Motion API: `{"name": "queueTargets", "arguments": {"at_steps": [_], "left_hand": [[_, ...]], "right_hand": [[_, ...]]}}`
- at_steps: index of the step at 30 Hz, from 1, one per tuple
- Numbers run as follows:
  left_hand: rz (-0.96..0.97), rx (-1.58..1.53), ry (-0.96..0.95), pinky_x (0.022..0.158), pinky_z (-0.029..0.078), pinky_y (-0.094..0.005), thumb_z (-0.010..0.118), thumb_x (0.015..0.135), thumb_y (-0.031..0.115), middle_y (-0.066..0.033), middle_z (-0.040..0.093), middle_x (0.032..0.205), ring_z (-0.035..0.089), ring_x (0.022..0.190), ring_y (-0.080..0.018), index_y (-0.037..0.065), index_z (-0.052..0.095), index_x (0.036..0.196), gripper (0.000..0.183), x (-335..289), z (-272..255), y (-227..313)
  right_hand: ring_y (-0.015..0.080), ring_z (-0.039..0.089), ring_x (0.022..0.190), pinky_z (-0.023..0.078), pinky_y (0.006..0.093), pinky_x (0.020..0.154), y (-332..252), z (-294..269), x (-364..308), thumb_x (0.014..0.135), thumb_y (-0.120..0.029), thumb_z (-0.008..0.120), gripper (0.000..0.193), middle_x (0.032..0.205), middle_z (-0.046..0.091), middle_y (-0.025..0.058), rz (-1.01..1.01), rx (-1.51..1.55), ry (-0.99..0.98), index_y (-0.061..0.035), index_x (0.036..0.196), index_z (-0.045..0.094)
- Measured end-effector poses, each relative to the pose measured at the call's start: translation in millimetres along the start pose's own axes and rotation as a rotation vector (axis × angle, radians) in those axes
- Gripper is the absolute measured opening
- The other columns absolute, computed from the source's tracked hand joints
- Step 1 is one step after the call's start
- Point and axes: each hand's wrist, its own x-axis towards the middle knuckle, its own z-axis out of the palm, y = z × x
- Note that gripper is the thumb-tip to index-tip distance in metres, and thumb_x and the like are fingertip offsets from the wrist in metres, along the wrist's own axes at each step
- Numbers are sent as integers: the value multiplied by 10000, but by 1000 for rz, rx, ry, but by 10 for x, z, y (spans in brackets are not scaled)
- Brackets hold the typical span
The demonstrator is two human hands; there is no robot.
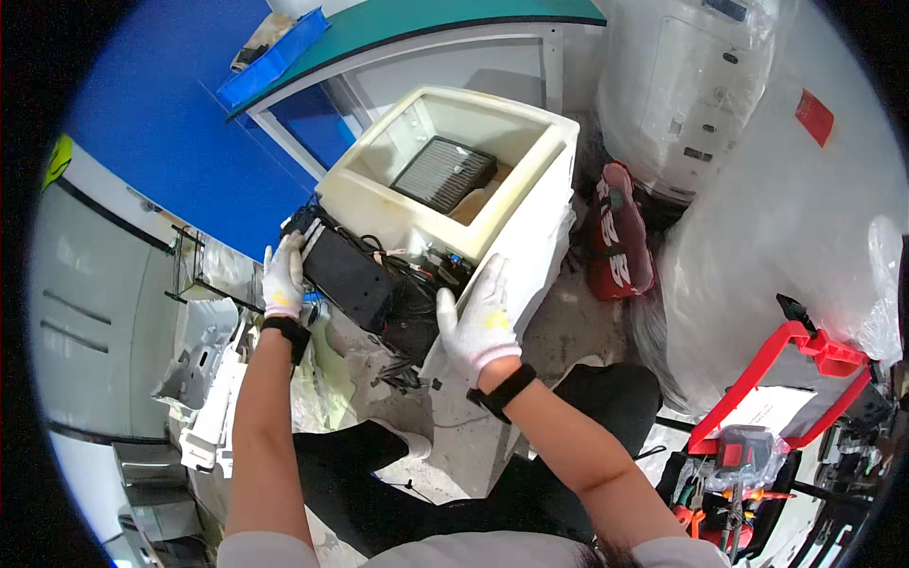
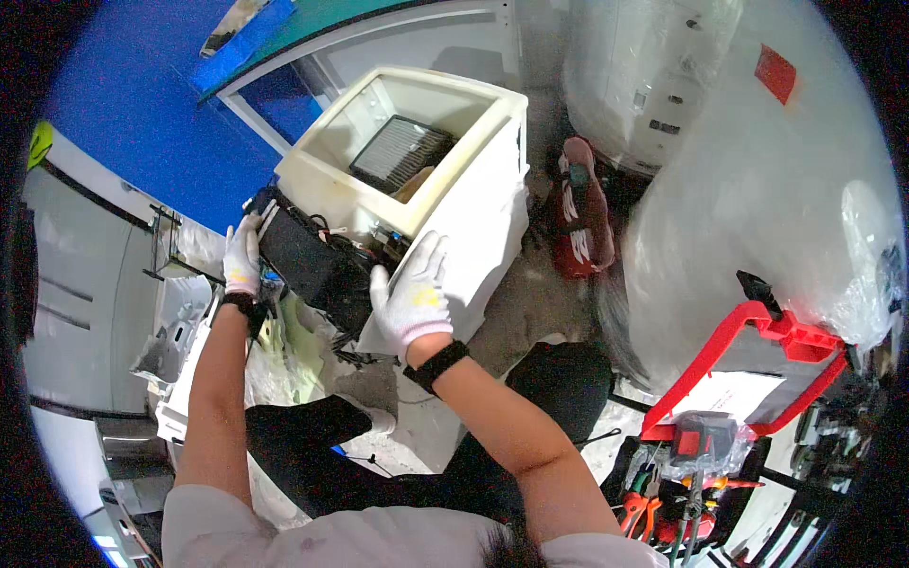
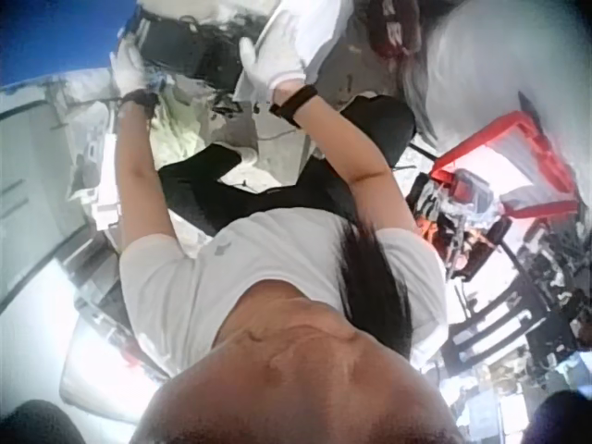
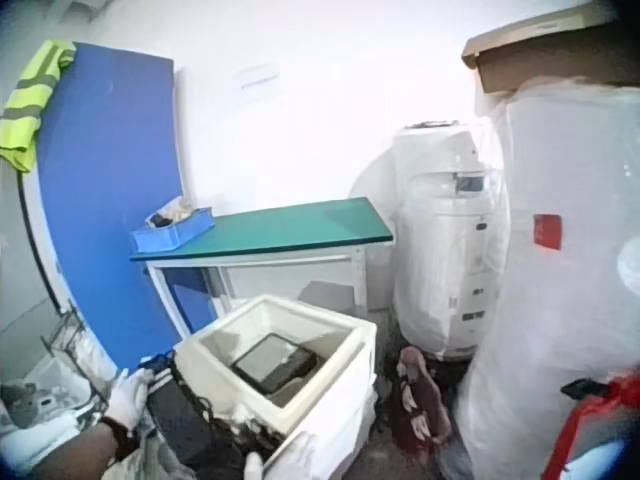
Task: The person is working on a robotic device, connecting internal wiring and adjusting the plastic housing using a multi-tool.
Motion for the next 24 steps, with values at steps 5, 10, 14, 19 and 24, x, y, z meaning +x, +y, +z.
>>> {"name": "queueTargets", "arguments": {"at_steps": [5,10,14,19,24], "left_hand": [[-62,99,-31,1085,270,-417,412,974,266,-125,552,1276,443,1256,-327,91,552,1226,337,-77,-203,-63],[-232,-453,73,1081,284,-333,384,976,221,-189,499,1320,422,1278,-292,1,469,1305,405,-544,-555,432],[-334,-576,108,1072,285,-311,370,981,303,-182,442,1379,413,1284,-259,-17,301,1414,543,-1342,-757,931],[-359,-515,216,1123,175,-356,400,935,367,-242,212,1491,207,1393,-329,-55,99,1446,729,-2243,-510,1341],[-751,-831,-34,1100,230,-360,667,788,250,-272,200,1470,270,1350,-333,-42,-54,1444,1018,-2551,-200,1545]], "right_hand": [[495,216,1332,309,476,1061,-2,-71,-405,845,-444,580,944,1465,84,347,-26,35,-138,57,1435,40],[483,231,1330,318,460,1057,10,-83,-725,863,-400,567,902,1453,88,365,-120,17,-218,78,1428,50],[489,256,1318,285,434,1073,-36,-94,-902,868,-328,574,871,1440,113,385,-167,56,-264,88,1425,50],[474,320,1285,346,434,1037,-45,-101,-1038,891,-333,517,807,1446,104,371,-247,6,-319,89,1425,83],[415,413,1259,360,400,1039,170,-210,-1028,900,-218,526,633,1416,285,318,-458,47,-349,-2,1429,251]]}}
